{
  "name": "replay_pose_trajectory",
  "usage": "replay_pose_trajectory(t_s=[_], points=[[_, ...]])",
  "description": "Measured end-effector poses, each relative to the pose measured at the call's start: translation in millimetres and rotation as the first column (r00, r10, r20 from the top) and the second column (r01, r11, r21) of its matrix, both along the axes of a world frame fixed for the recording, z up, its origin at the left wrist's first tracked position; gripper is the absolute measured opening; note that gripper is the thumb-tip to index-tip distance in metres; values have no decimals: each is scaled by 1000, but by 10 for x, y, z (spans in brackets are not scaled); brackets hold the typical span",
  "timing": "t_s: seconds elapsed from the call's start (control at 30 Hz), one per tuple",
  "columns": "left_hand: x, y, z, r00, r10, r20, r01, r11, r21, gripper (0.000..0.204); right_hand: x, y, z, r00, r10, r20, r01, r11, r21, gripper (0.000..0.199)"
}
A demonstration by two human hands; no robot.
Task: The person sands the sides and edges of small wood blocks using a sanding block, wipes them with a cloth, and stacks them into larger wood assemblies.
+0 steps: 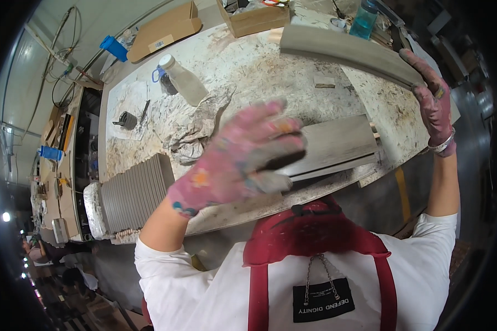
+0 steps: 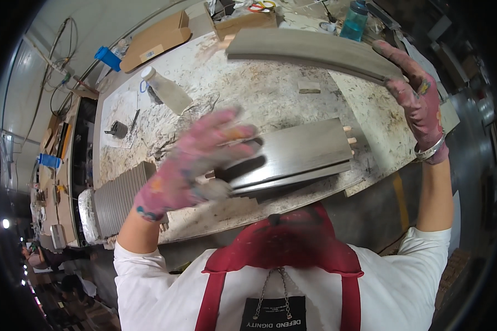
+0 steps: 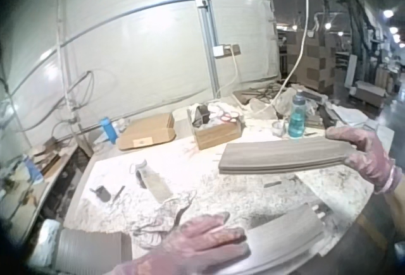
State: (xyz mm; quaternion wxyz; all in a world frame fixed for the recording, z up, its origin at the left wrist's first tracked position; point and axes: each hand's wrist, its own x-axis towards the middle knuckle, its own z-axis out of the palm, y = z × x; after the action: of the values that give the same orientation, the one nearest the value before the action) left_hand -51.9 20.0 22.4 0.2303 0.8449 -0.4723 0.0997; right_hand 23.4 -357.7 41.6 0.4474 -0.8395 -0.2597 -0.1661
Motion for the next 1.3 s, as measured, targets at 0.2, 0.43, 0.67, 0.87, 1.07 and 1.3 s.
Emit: replay_pose_trajectory(t_s=[0.2,0.43,0.67,0.87,1.07,1.3], points=[[-164,432,-196,821,482,-305,-459,876,146,42,-101,-154,-220,995,-50,-83,59,992,114,68],[-80,462,-496,638,68,-767,-636,608,-475,58,-272,292,-174,959,193,-207,-163,974,155,83],[-266,46,-732,784,29,-620,-470,681,-562,76,-428,397,-325,873,398,-281,-470,841,-268,77],[-308,-175,-889,868,33,-495,-454,456,-766,71,-493,398,-392,885,383,-266,-439,876,-198,89],[-348,-385,-822,766,-12,-642,-599,348,-721,47,-466,358,-591,910,351,-219,-392,901,-187,88],[-365,-314,-787,691,47,-721,-695,318,-645,72,-413,112,-1019,899,279,-337,-33,812,583,73]])
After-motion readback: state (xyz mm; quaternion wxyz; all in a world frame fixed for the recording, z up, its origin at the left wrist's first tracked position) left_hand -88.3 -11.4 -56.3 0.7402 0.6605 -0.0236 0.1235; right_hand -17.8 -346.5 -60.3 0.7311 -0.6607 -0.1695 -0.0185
